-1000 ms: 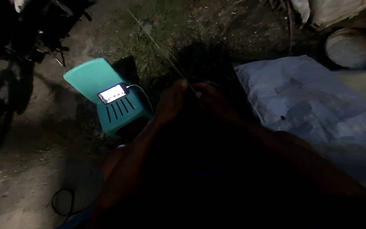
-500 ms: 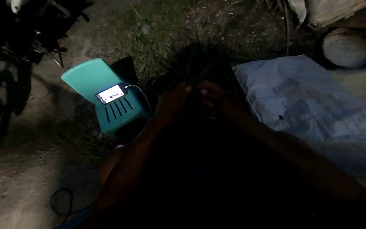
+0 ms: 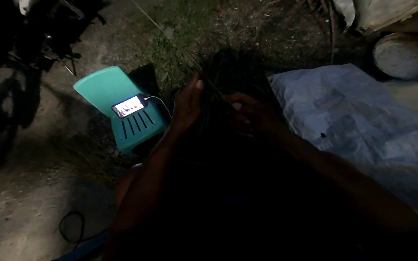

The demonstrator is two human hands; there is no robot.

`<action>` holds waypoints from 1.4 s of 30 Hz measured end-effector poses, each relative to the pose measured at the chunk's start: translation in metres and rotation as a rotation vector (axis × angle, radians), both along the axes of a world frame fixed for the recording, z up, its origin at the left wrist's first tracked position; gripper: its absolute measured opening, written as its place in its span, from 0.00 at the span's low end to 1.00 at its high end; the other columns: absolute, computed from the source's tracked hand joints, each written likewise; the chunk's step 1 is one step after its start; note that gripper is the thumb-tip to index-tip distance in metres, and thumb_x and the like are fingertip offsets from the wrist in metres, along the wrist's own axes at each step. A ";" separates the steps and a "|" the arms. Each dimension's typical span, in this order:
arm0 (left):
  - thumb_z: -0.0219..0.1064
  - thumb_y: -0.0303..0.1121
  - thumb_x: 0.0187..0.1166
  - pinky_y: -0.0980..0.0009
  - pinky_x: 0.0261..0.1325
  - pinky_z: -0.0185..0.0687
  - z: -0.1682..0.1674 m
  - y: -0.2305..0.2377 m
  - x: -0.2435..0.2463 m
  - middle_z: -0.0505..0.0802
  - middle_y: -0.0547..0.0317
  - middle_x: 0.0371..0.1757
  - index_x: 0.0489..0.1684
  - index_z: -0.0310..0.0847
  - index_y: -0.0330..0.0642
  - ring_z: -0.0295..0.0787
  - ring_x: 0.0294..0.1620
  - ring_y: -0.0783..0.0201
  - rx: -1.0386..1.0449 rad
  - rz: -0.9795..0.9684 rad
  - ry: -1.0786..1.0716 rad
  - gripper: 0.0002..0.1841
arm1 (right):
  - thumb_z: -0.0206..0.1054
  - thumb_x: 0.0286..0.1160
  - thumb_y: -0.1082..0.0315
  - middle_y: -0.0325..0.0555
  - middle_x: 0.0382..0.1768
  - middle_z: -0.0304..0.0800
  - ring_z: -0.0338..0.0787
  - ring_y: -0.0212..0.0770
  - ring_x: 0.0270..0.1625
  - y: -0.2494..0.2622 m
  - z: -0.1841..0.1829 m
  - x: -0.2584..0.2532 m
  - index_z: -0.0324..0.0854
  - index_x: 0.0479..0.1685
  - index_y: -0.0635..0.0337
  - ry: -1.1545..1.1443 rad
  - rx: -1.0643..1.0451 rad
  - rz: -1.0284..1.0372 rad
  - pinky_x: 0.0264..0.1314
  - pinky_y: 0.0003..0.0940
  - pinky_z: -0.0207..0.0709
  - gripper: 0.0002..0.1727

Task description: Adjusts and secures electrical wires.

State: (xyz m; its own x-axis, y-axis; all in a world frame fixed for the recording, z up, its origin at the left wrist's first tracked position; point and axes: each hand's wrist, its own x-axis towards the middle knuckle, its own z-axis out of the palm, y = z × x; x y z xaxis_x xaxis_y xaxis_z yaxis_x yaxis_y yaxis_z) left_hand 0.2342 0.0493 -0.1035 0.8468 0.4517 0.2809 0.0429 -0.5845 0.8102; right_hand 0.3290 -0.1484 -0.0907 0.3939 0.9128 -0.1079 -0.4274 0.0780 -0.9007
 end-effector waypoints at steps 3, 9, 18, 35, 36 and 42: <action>0.43 0.44 0.95 0.66 0.72 0.77 -0.002 0.015 0.002 0.84 0.44 0.76 0.87 0.66 0.36 0.84 0.69 0.65 -0.136 0.099 -0.019 0.28 | 0.51 0.88 0.61 0.28 0.15 0.68 0.68 0.24 0.13 -0.002 0.004 -0.001 0.78 0.71 0.50 -0.039 -0.055 0.021 0.15 0.19 0.69 0.19; 0.45 0.47 0.95 0.77 0.45 0.79 0.002 0.035 0.001 0.88 0.57 0.62 0.88 0.65 0.41 0.81 0.42 0.77 -0.264 0.207 -0.113 0.28 | 0.51 0.89 0.59 0.29 0.17 0.70 0.69 0.24 0.14 -0.006 0.006 -0.001 0.79 0.71 0.47 -0.071 -0.073 0.103 0.16 0.19 0.68 0.19; 0.43 0.46 0.96 0.78 0.30 0.74 0.008 0.054 -0.006 0.88 0.61 0.51 0.86 0.67 0.45 0.75 0.27 0.77 -0.287 0.293 -0.158 0.26 | 0.51 0.90 0.62 0.30 0.18 0.72 0.68 0.24 0.15 -0.023 0.015 0.000 0.79 0.76 0.51 -0.301 -0.181 0.115 0.17 0.19 0.67 0.21; 0.42 0.46 0.96 0.78 0.25 0.75 0.059 0.066 -0.072 0.79 0.71 0.27 0.74 0.74 0.45 0.74 0.20 0.78 -0.345 0.516 -0.357 0.22 | 0.61 0.81 0.57 0.19 0.18 0.74 0.67 0.15 0.16 -0.097 0.036 -0.012 0.87 0.66 0.54 -0.491 -0.181 0.162 0.20 0.11 0.64 0.20; 0.42 0.47 0.97 0.79 0.20 0.71 0.063 0.066 -0.079 0.75 0.72 0.22 0.73 0.73 0.47 0.70 0.16 0.77 -0.367 0.527 -0.377 0.22 | 0.61 0.81 0.55 0.18 0.17 0.74 0.66 0.15 0.15 -0.104 0.037 -0.014 0.87 0.65 0.53 -0.504 -0.189 0.170 0.18 0.11 0.63 0.21; 0.39 0.48 0.97 0.78 0.14 0.64 0.079 0.061 -0.130 0.69 0.72 0.18 0.82 0.67 0.51 0.63 0.11 0.75 -0.399 0.562 -0.398 0.24 | 0.65 0.78 0.45 0.15 0.19 0.77 0.67 0.13 0.16 -0.150 0.037 -0.031 0.90 0.63 0.45 -0.554 -0.142 0.200 0.17 0.11 0.62 0.22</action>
